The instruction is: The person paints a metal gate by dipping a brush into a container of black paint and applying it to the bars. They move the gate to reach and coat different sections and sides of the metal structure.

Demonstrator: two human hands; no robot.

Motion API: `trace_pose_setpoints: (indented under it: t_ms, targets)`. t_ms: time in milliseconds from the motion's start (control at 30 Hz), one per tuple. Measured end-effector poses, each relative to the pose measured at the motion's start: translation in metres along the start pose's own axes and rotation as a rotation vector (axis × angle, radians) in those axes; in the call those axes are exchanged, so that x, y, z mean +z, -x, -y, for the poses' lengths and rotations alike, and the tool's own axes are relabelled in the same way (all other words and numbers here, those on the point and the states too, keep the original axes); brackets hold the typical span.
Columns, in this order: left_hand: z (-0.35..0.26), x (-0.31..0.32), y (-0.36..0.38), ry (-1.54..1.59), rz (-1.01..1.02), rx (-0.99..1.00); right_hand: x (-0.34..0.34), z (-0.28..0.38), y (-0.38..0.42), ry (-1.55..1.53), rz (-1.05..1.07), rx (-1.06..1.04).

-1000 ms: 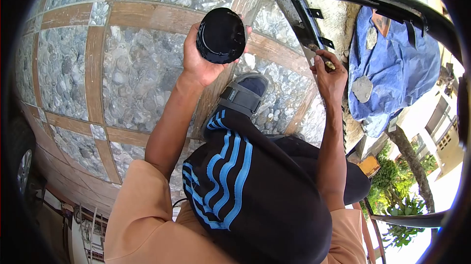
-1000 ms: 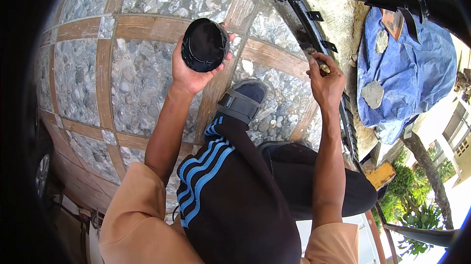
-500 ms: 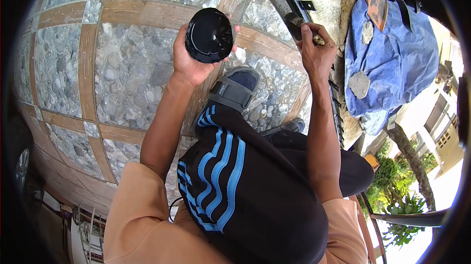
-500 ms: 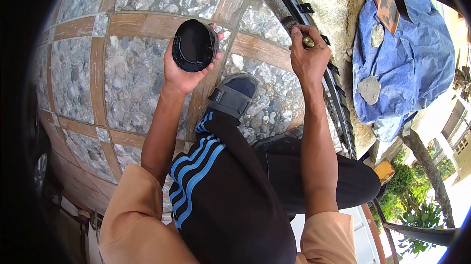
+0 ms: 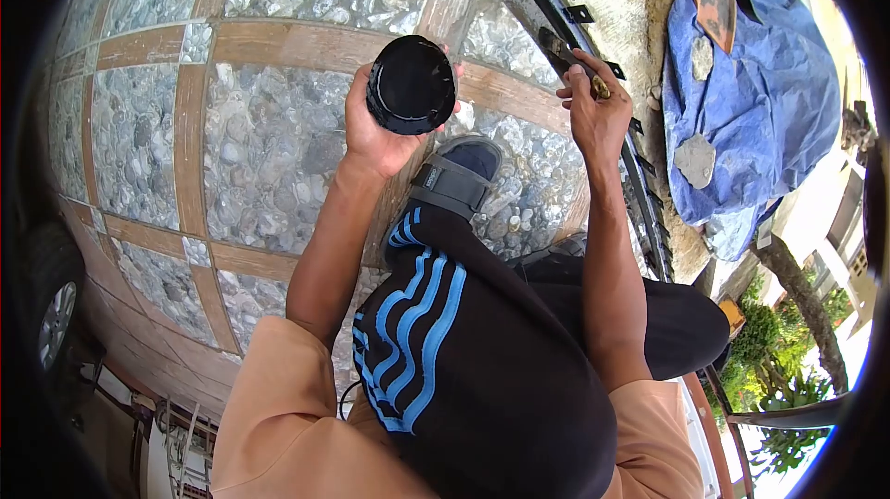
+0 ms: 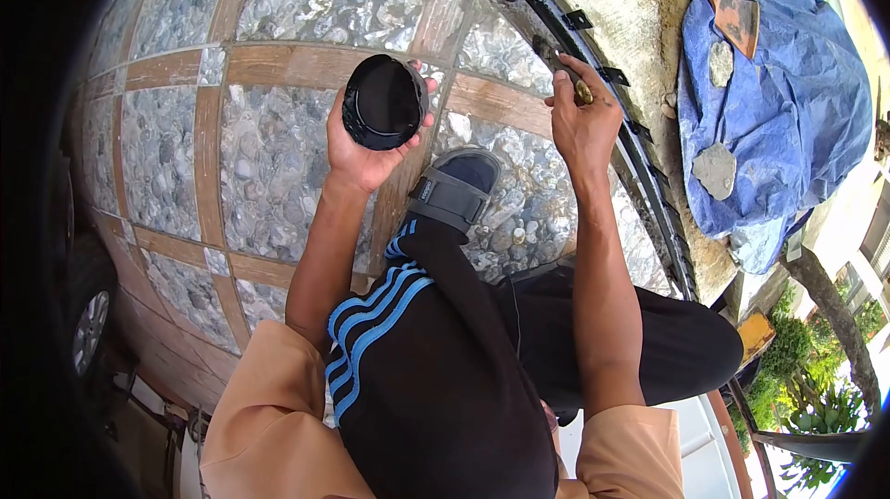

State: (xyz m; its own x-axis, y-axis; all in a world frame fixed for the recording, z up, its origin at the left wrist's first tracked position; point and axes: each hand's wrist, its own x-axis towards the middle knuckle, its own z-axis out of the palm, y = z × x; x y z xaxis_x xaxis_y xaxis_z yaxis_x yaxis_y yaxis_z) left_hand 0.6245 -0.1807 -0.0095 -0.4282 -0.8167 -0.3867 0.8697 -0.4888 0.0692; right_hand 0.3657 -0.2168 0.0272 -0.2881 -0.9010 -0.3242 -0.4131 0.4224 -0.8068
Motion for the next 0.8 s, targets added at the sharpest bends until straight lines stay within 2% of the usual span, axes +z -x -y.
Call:
trace_pose_setpoints:
  t_ms: [333,433,533,700,800]
  targets:
    - [-0.007,0.008,0.005,-0.122,-0.168,0.067,0.005,0.008,0.004,0.031,0.034,-0.011]
    - [-0.012,-0.003,0.009,-0.130,-0.146,0.054,0.013,0.017,0.005,0.072,0.062,-0.019]
    - [-0.013,0.004,0.009,-0.140,-0.340,0.107,0.023,0.024,0.006,0.108,0.097,-0.031]
    - [-0.021,-0.009,0.013,-0.142,-0.322,0.097,0.046,0.034,-0.004,0.174,0.059,-0.237]
    - [-0.026,-0.011,0.013,-0.142,-0.321,0.104,0.056,0.059,-0.021,0.194,0.026,-0.145]
